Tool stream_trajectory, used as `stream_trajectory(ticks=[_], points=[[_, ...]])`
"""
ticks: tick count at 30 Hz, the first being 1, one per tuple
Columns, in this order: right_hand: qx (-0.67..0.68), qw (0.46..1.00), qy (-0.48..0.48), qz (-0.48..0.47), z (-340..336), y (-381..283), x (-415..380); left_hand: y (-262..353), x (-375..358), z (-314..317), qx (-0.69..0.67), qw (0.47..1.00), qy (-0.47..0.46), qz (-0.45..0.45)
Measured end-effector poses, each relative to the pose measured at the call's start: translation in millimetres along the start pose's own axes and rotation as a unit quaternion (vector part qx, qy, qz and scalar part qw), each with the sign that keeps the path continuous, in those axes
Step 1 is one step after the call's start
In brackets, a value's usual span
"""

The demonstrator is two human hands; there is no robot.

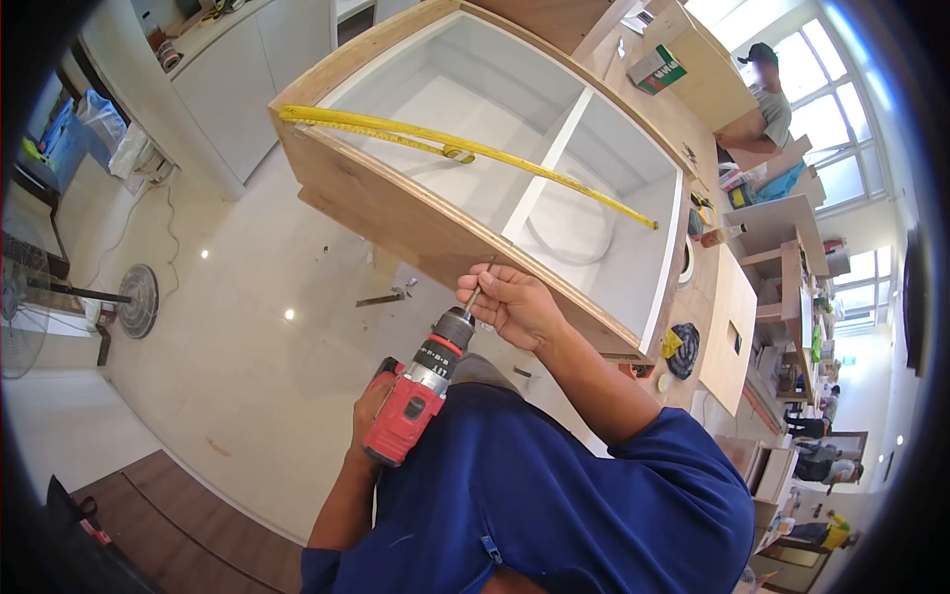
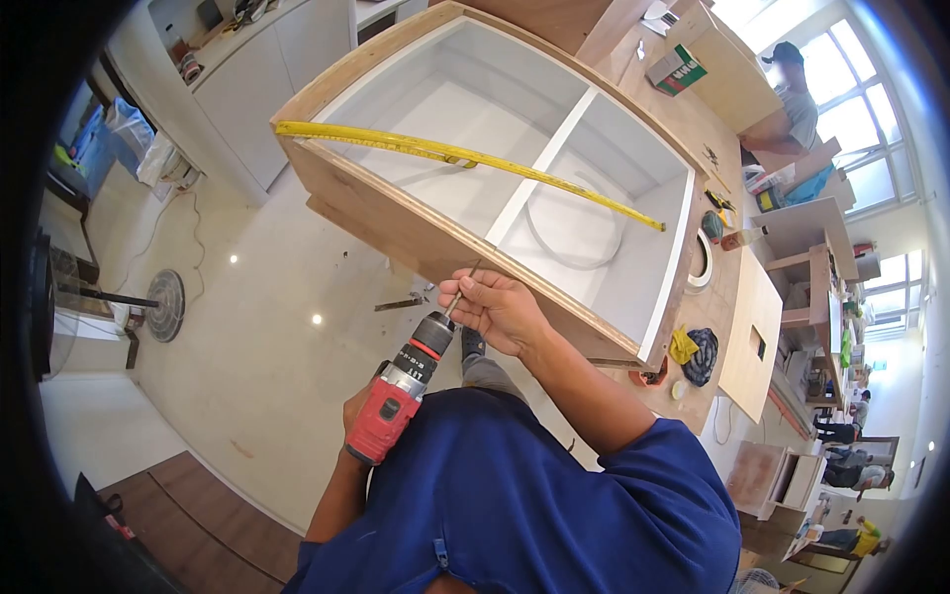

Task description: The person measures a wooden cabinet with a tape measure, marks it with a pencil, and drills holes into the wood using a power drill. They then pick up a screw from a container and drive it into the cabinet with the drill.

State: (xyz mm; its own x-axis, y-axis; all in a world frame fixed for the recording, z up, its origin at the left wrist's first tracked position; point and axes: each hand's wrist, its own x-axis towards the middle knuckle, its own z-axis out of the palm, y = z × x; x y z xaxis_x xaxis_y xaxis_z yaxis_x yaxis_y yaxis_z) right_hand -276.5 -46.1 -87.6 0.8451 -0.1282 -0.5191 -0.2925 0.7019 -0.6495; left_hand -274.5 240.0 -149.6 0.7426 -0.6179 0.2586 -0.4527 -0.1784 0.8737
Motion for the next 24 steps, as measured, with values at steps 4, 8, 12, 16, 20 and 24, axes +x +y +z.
stream_trajectory(ticks=[4,8,12,16,20,24], points=[[0.003,1.0,0.001,0.003,1.0,-0.2,-1.0,2.6,-1.9,1.1,-0.026,0.999,-0.006,-0.039],[0.009,1.0,-0.016,-0.003,-1.6,0.4,-0.6,2.6,-1.0,3.1,-0.022,0.999,-0.004,-0.037],[0.008,1.0,-0.02,-0.004,-3.9,1.7,0.2,9.6,4.4,1.0,0.01,1.0,0.008,-0.003],[0.015,1.0,-0.017,-0.005,-2.8,2.2,-0.2,10.5,6.1,1.4,0.019,1.0,0.009,0.01],[0.018,1.0,-0.02,-0.008,-3.6,2.9,1.0,7.9,8.2,2.2,0.003,1.0,0.004,0.013],[0.022,1.0,-0.006,-0.006,0.2,2.0,-1.6,13.8,14.8,1.0,0.027,0.998,0.007,0.049]])
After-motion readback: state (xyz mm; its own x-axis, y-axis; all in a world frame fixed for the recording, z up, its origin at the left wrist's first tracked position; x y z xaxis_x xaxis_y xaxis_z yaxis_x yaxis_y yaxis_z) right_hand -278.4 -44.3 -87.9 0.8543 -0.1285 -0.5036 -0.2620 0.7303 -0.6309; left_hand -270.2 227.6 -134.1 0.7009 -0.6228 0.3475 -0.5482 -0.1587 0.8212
